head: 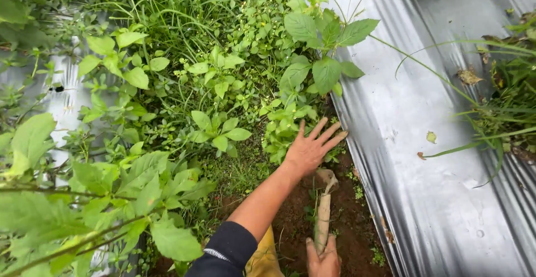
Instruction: Using a hand hoe to clear weeds from a soil patch between plastic-covered planting beds.
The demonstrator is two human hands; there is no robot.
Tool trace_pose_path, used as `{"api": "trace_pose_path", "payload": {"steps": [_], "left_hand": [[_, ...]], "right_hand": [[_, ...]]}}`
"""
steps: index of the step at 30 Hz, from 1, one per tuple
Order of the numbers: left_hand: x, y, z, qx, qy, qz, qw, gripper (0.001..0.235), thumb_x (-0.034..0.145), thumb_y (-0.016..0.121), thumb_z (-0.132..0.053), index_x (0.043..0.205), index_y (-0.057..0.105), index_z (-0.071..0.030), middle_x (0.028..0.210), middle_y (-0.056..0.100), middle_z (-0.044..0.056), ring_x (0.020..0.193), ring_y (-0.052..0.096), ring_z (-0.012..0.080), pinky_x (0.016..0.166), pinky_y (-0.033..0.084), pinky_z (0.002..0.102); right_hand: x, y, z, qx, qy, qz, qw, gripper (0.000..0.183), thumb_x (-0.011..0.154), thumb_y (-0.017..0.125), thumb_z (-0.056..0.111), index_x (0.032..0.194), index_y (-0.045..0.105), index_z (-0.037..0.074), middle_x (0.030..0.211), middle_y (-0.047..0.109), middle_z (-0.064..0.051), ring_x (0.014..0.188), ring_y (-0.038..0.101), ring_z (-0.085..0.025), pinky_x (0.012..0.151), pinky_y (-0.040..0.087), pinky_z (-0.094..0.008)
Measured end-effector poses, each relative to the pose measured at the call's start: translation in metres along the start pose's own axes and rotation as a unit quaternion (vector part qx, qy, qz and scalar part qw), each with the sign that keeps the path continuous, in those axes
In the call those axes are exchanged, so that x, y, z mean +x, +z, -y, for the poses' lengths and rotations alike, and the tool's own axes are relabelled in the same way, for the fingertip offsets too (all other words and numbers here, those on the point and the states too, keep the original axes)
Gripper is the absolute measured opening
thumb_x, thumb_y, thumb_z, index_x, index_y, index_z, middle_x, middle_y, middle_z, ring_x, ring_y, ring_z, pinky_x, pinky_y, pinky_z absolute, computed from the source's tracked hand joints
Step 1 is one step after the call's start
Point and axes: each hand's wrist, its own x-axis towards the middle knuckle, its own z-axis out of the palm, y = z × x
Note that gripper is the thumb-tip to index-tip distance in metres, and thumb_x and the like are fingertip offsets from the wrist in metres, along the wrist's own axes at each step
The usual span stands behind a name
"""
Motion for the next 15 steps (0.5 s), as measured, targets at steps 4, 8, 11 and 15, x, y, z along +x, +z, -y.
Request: {"api": "trace_pose_path", "payload": {"steps": [4, 8, 11, 15], "left_hand": [[-0.002, 0.046, 0.028, -0.056, -0.023, -0.068, 0.996, 0.065, 0.095, 0.055, -0.014, 0.154, 0.031, -0.024, 0.163, 0.029, 0.009, 0.157, 0.009, 0.0368, 0.119, 0.021, 0.071], [-0.009, 0.104, 0.033, -0.093, -0.037, -0.075, 0.992, 0.044, 0.084, 0.069, -0.005, 0.125, 0.068, -0.02, 0.13, 0.048, 0.003, 0.108, 0.061, 0.0282, 0.087, 0.055, 0.049], [-0.015, 0.095, 0.03, -0.2, -0.059, -0.134, 0.969, 0.054, 0.078, 0.063, 0.014, 0.127, 0.062, -0.006, 0.133, 0.051, 0.009, 0.083, 0.064, 0.0352, 0.077, 0.055, 0.053], [-0.013, 0.123, 0.028, -0.23, -0.082, -0.135, 0.96, 0.077, 0.069, 0.053, 0.023, 0.138, 0.059, -0.011, 0.148, 0.059, 0.012, 0.07, 0.071, 0.0329, 0.066, 0.057, 0.051]], "right_hand": [[0.001, -0.001, 0.007, -0.014, -0.008, -0.085, 0.996, 0.061, 0.084, 0.07, 0.049, 0.135, 0.054, 0.021, 0.099, 0.071, -0.007, 0.097, 0.065, -0.027, 0.084, 0.051, -0.037], [-0.035, -0.019, 0.027, 0.007, -0.045, -0.129, 0.991, 0.034, 0.085, 0.07, 0.045, 0.103, 0.06, 0.018, 0.07, 0.066, -0.008, 0.067, 0.066, -0.027, 0.066, 0.049, -0.035], [-0.04, -0.026, 0.047, 0.025, -0.041, -0.176, 0.983, 0.044, 0.085, 0.067, 0.048, 0.115, 0.059, 0.017, 0.079, 0.071, -0.013, 0.08, 0.069, -0.032, 0.072, 0.051, -0.038], [-0.025, -0.025, 0.057, 0.08, -0.103, -0.273, 0.953, 0.045, 0.084, 0.07, 0.043, 0.114, 0.058, 0.012, 0.079, 0.068, -0.017, 0.072, 0.064, -0.039, 0.065, 0.048, -0.046]]}}
